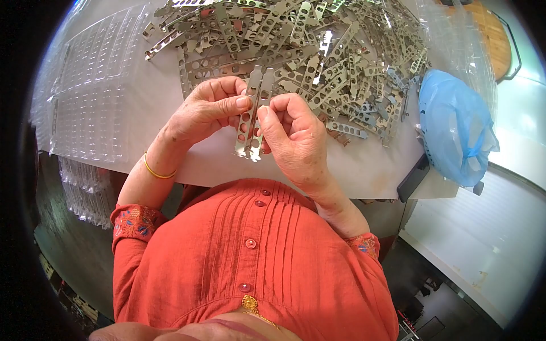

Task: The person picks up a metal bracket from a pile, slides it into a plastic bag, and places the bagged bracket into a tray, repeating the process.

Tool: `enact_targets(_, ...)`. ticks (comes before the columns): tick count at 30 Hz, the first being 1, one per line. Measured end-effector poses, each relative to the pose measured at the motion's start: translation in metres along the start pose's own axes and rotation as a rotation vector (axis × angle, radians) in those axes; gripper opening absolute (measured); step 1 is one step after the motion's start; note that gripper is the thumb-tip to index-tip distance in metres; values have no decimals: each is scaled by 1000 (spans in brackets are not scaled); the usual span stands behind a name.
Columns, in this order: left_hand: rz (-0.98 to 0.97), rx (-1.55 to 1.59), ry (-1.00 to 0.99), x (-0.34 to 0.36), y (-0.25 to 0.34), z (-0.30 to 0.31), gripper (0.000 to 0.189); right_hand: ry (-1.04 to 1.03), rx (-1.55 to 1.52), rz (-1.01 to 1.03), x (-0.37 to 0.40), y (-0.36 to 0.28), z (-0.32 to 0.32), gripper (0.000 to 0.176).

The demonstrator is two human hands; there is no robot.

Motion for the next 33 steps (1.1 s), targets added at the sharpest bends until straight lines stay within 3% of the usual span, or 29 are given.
enact_targets(21, -46, -11, -25, -2, 6, -6, 20, 9, -76, 46, -3, -5, 9, 9)
enact_targets(33, -140, -299, 131, -1, 10, -2, 14, -3, -88, -35, -3, 3, -1, 12)
Point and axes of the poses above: each hand's wrist, its own x-axis away from the middle knuckle, its own z-axis out of the back of the hand, y = z × x, the point moved 7 cm from there along -x, towards the middle knuckle, and after that the axes turned 9 degrees about -x, right-handed, at the moved point
